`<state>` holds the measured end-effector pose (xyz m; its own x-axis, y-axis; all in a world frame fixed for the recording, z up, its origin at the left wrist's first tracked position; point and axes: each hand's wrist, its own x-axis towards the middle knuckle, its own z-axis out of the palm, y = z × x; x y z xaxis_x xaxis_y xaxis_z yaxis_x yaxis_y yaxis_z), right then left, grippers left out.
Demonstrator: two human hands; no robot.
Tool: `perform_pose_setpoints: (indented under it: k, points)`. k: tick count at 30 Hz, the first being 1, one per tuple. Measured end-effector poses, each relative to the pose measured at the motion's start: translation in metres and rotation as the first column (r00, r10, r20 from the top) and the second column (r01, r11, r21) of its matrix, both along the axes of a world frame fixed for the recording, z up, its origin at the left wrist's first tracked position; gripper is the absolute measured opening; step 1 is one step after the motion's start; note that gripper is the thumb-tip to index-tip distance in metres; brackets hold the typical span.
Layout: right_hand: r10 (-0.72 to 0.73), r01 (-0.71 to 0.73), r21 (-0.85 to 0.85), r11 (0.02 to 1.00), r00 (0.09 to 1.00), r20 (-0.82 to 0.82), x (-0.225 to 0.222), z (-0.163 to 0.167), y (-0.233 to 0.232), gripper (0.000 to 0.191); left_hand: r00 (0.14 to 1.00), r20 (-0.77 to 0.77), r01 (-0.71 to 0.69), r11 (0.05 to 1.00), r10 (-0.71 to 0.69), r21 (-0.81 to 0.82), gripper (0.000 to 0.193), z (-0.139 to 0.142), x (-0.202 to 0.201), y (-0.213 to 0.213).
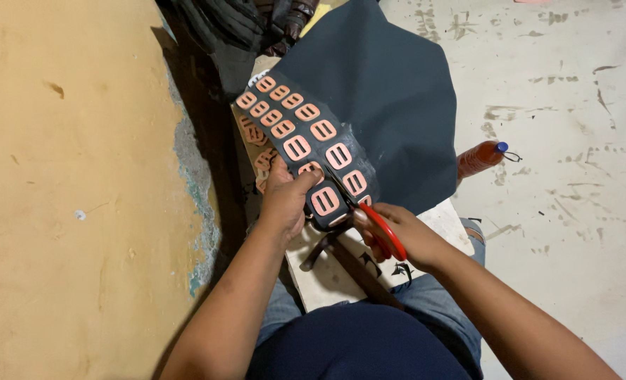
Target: The person uses red-handled scissors to cut individual rectangular shapes from a long strip of dark fabric printed with pink symbols. They hold the strip with the left hand and cut each shape with the right hand, placing the cut pieces on a small wooden stool. The process continues until the strip is fully separated into individual pieces.
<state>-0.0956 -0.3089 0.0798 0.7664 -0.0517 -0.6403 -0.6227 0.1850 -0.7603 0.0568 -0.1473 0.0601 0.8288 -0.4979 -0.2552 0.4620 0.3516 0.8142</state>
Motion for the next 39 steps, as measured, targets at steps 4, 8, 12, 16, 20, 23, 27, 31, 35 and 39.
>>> perform_pose_setpoints:
  k: [4,8,12,16,20,23,27,31,35,39]
  points:
    - [-0.03,0.028,0.068,0.997,0.999,0.035,0.021,0.003,0.006,0.043,0.998,-0.064,0.007,1.0,-0.008,-0.01,0.044,0.008,0.0,-0.002]
    - [-0.071,0.064,0.123,0.99,0.996,0.047,0.032,0.003,0.011,0.042,0.996,-0.093,0.013,1.0,-0.014,-0.008,0.045,0.01,-0.001,-0.002]
    - [-0.162,0.156,0.131,0.979,0.986,0.038,0.034,-0.001,0.019,0.044,0.998,-0.053,0.015,0.998,-0.019,-0.063,0.047,0.006,-0.001,-0.003]
    - [-0.16,0.157,0.067,0.985,0.986,0.044,0.033,-0.001,0.02,0.045,0.997,-0.071,0.004,0.999,-0.007,-0.039,0.046,0.002,0.0,-0.002]
    - [-0.179,0.177,0.053,0.983,0.983,0.031,0.034,0.002,0.02,0.045,0.998,-0.065,0.01,1.0,-0.011,-0.021,0.045,0.001,0.0,-0.002]
    - [-0.172,0.171,0.057,0.984,0.985,0.027,0.033,0.006,0.017,0.044,1.0,-0.011,-0.003,1.0,0.003,-0.015,0.044,0.001,0.004,-0.003]
    - [-0.131,0.131,0.026,0.991,0.991,-0.008,0.034,0.011,0.01,0.043,0.987,-0.151,-0.058,0.998,0.055,-0.016,0.029,0.003,0.028,-0.006]
    - [-0.073,0.073,0.02,0.997,0.997,-0.005,0.041,0.017,0.006,0.042,0.999,-0.018,-0.05,0.997,0.049,-0.053,0.041,0.008,0.042,-0.011]
    - [-0.077,0.079,0.061,0.995,0.996,-0.046,0.047,0.023,0.01,0.043,0.998,-0.041,-0.048,0.999,0.048,-0.01,0.048,0.012,0.041,-0.008]
    - [-0.079,0.081,0.124,0.989,0.997,-0.021,0.047,0.032,0.012,0.049,0.998,-0.015,-0.062,0.998,0.063,0.025,0.048,0.013,0.047,-0.006]
